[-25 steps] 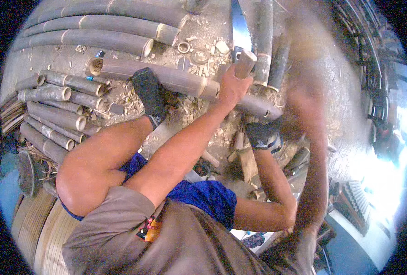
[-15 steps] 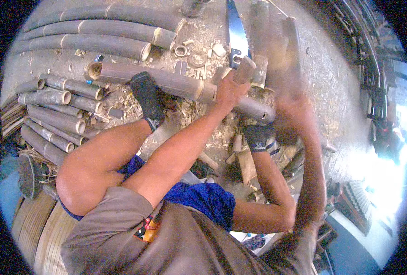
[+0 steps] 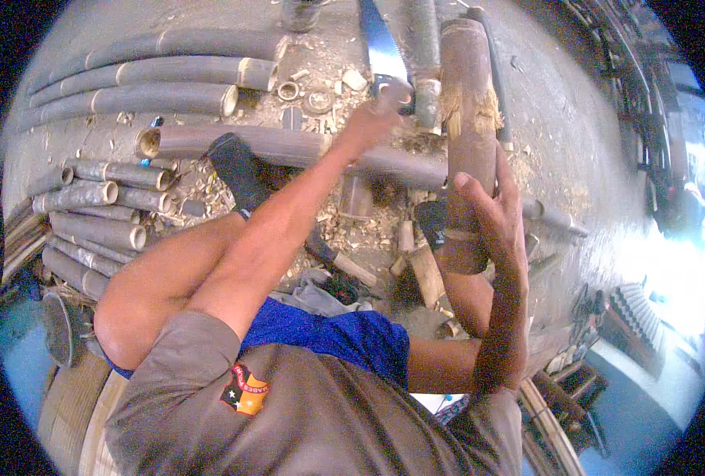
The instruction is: The person sits on the floor and uses a chisel and mallet to carve notches into a long bamboo pole. They repeatedly strike the chisel to remove material, rotate the pole, and inspect the carved sections.
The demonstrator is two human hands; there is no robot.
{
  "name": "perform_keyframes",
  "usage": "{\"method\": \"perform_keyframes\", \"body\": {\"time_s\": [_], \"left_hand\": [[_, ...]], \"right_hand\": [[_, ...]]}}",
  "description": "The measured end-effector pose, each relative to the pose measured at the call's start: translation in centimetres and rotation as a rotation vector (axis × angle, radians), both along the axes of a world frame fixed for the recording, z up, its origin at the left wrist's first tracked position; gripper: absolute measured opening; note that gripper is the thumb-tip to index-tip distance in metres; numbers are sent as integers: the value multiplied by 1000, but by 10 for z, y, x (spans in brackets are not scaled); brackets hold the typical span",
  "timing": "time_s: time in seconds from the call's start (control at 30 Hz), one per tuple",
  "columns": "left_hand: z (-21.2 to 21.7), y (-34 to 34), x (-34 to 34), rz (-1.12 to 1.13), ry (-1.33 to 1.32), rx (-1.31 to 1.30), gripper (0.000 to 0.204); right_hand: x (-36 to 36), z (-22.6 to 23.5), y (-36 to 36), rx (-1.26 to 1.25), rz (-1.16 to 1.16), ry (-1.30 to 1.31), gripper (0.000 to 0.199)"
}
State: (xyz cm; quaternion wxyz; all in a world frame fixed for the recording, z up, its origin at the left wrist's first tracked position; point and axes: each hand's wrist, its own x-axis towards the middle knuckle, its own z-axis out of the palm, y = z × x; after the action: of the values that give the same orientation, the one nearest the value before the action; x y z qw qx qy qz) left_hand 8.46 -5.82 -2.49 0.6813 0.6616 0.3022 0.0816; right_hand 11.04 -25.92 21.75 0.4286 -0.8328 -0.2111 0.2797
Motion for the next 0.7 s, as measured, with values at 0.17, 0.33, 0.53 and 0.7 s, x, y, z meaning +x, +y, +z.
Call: {"method": "perform_keyframes", "body": {"time_s": [0.17, 0.33, 0.53, 0.7], "left_hand": [[20, 17, -20, 197, -136, -498, 24], [6, 5, -28, 172, -73, -532, 26], [-6, -11, -35, 443, -283, -508, 19], [0, 51, -55, 1050, -448, -777, 19]], "right_hand": [[-10, 5, -21, 62, -126, -79, 83], [3, 4, -11, 239, -124, -127, 80], [-35, -43, -25, -564, 279, -318, 100], [-110, -68, -114, -565, 370, -186, 104]]}}
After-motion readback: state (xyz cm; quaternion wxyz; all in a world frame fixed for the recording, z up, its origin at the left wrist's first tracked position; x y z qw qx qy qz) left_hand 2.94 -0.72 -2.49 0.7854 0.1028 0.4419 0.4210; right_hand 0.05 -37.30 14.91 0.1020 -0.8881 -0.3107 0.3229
